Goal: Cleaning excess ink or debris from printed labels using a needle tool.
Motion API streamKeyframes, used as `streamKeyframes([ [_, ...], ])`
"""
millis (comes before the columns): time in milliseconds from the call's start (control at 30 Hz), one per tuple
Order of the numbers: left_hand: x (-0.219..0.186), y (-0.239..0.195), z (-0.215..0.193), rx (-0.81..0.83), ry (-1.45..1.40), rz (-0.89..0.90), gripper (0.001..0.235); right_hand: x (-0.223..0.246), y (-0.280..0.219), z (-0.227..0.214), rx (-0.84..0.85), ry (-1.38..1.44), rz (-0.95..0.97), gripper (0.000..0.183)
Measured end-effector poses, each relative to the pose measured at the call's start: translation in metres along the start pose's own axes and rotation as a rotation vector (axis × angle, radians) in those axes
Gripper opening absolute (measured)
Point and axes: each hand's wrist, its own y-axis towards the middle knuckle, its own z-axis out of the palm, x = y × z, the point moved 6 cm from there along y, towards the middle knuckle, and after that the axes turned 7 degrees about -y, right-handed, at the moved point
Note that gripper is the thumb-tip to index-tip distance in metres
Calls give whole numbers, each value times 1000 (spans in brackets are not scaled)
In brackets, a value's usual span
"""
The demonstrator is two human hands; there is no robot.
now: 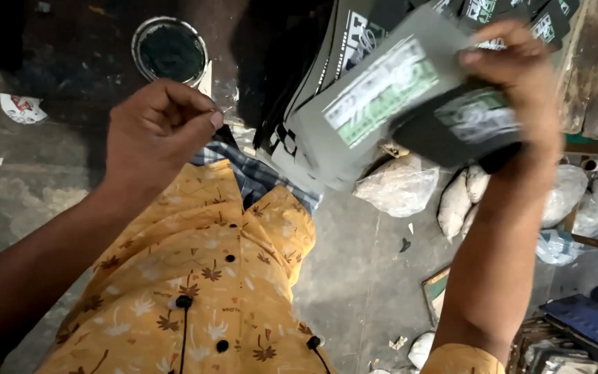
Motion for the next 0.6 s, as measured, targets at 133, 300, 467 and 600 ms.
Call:
streamKeyframes([
  [133, -1, 0, -2, -8, 4, 0, 8, -111, -33, -80, -331, 810, 304, 5],
  [300, 5, 0, -4, 18, -36, 10, 8, -169, -80, -41, -381, 1042, 788, 49],
  [467, 7, 1, -1, 21, -57, -3, 9, -131, -81, -5, -268, 764, 708, 31],
  [600, 7, 1, -1, 15, -26, -16, 8, -60, -63, 5, -129, 699, 510, 20],
])
